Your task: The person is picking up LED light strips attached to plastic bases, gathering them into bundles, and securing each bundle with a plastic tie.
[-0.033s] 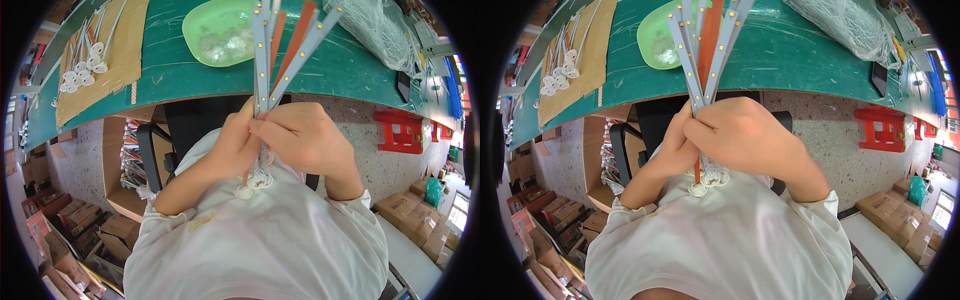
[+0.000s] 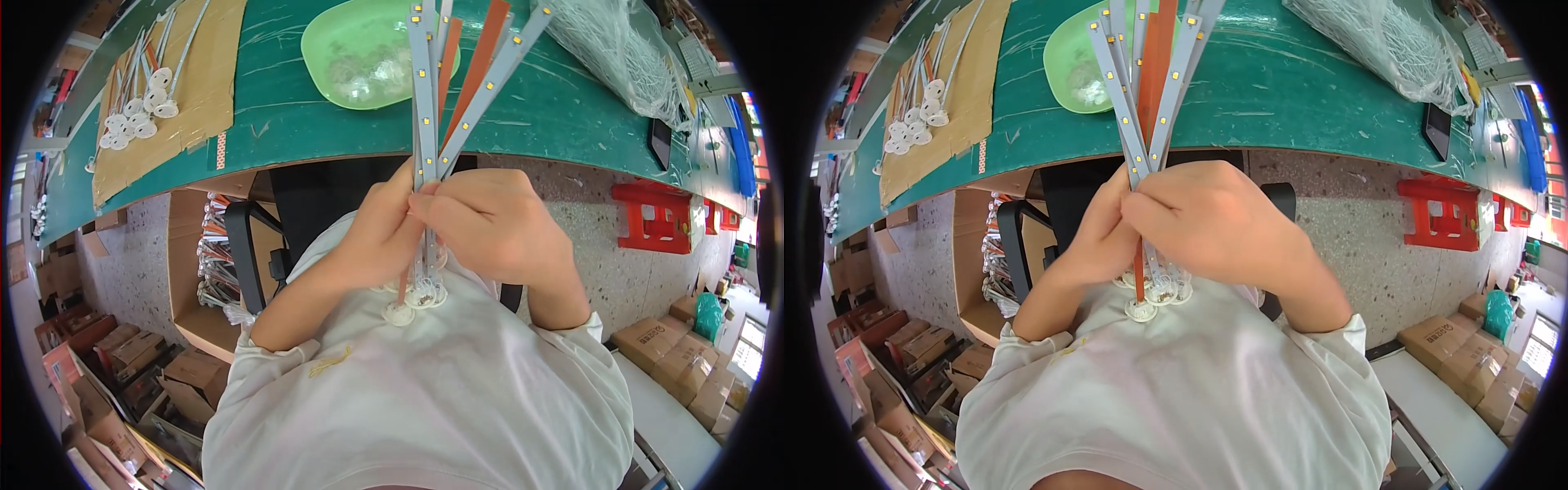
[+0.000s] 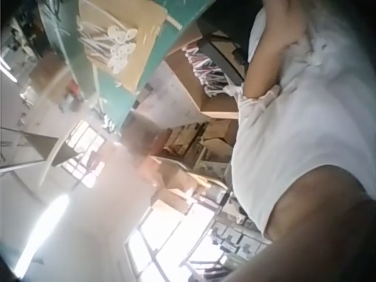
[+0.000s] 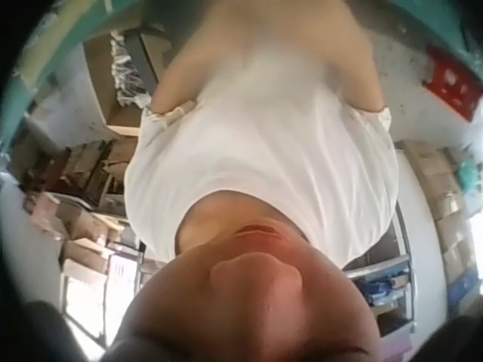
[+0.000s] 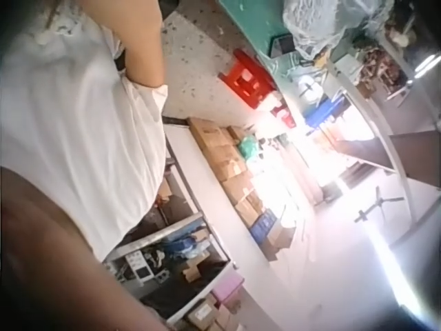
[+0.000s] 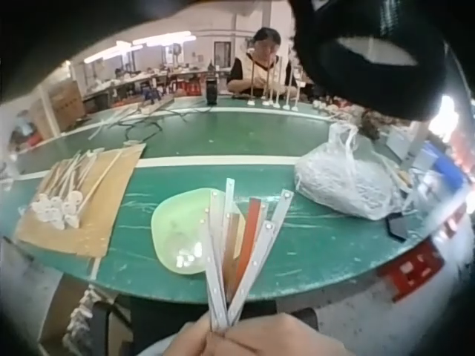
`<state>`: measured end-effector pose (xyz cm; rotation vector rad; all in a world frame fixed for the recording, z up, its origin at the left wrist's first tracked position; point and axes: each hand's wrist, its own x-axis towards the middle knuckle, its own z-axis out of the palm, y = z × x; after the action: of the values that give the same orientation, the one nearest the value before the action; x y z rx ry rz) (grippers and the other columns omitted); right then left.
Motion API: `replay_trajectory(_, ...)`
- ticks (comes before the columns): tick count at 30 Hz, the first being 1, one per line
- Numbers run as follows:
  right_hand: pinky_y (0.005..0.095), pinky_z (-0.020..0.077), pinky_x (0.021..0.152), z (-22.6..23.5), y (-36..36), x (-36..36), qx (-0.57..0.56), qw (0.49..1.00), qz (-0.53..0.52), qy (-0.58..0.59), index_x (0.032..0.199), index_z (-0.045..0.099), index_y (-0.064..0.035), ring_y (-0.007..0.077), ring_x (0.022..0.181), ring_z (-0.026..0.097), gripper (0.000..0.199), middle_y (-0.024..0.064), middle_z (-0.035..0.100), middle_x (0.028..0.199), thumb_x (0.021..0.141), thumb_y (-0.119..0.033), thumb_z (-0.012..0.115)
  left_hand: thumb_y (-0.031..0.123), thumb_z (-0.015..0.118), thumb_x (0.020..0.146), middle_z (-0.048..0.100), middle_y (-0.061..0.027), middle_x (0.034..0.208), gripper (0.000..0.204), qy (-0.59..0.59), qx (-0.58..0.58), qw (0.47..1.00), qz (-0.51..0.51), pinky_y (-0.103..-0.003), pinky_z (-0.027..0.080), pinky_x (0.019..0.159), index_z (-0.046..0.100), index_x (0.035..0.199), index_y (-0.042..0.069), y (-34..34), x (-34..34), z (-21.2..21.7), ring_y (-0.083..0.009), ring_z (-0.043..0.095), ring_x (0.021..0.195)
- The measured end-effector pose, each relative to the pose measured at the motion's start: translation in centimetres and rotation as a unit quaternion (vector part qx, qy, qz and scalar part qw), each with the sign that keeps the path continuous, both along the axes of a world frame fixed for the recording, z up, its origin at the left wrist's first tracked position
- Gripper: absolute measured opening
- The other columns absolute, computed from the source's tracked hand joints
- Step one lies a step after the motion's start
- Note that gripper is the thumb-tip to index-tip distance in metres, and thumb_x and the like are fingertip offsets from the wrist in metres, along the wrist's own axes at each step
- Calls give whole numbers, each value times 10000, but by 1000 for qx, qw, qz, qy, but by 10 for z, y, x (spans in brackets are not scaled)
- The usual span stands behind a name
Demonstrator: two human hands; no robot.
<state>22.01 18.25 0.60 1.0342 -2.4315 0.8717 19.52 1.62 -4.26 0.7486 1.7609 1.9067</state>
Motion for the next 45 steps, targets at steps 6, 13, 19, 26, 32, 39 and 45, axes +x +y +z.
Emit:
replay_trajectory(6, 248, 466, 470, -32, -11, 6, -226, 962, -88, -123, 889, 628, 34, 135, 557, 619, 76, 71, 584, 707, 833, 85, 622, 141, 418, 1013, 603, -76, 993, 251, -160, 57, 978, -119, -278, 484, 730, 470, 1208, -8, -19, -16, -2, -117, 588, 852)
replay_trajectory(13, 225, 496, 455, -44, -1, 3, -446, 831, 21, -332, 960, 544, 52, 130, 557, 609, 42, 99, 568, 833, 933, 59, 513, 296, 376, 1047, 588, -79, 951, 372, -251, 146, 938, -189, -278, 492, 753, 438, 1267, 2, -19, -25, 2, -139, 600, 851)
replay_trajectory(19, 222, 483, 445, -43, -20, 19, -464, 838, -107, -267, 1003, 513, 64, 125, 572, 605, 114, 94, 543, 806, 900, 96, 550, 304, 350, 1054, 584, -69, 929, 370, -173, 110, 975, -86, -267, 492, 726, 440, 1250, 3, -11, -4, -6, -121, 580, 789)
replay_trajectory(26, 244, 470, 532, -20, -30, 26, -166, 969, -185, 0, 1227, 422, 61, 119, 604, 566, 422, 131, 628, 792, 850, 102, 606, 287, 349, 1058, 552, -35, 889, 316, -119, 85, 989, -33, -251, 473, 715, 473, 1173, 20, -1, 5, 4, -95, 535, 765)
replay_trajectory(32, 300, 497, 605, -14, -8, 23, -227, 969, -94, -37, 981, 615, 49, 225, 698, 619, 312, 153, 664, 880, 691, 139, 685, 296, 351, 1057, 530, -28, 852, 344, -91, 86, 991, -44, -278, 494, 747, 460, 1227, 18, -6, -1, -4, -94, 519, 732)
replay_trajectory(39, 282, 478, 596, -12, 20, 16, -198, 972, -103, 74, 919, 675, 29, 227, 732, 625, 295, 152, 651, 933, 647, 110, 754, 331, 346, 1052, 520, -36, 786, 381, -191, 169, 961, -106, -321, 529, 778, 450, 1225, 8, -6, 2, -8, -106, 528, 697)
replay_trajectory(45, 272, 453, 529, 9, 28, 3, -70, 997, -4, 37, 935, 719, 2, 188, 640, 569, 300, 94, 627, 891, 636, -20, 734, 338, 363, 1046, 553, -33, 802, 367, -139, 146, 971, -130, -239, 463, 642, 492, 1157, 13, -2, 2, -6, -87, 539, 697)
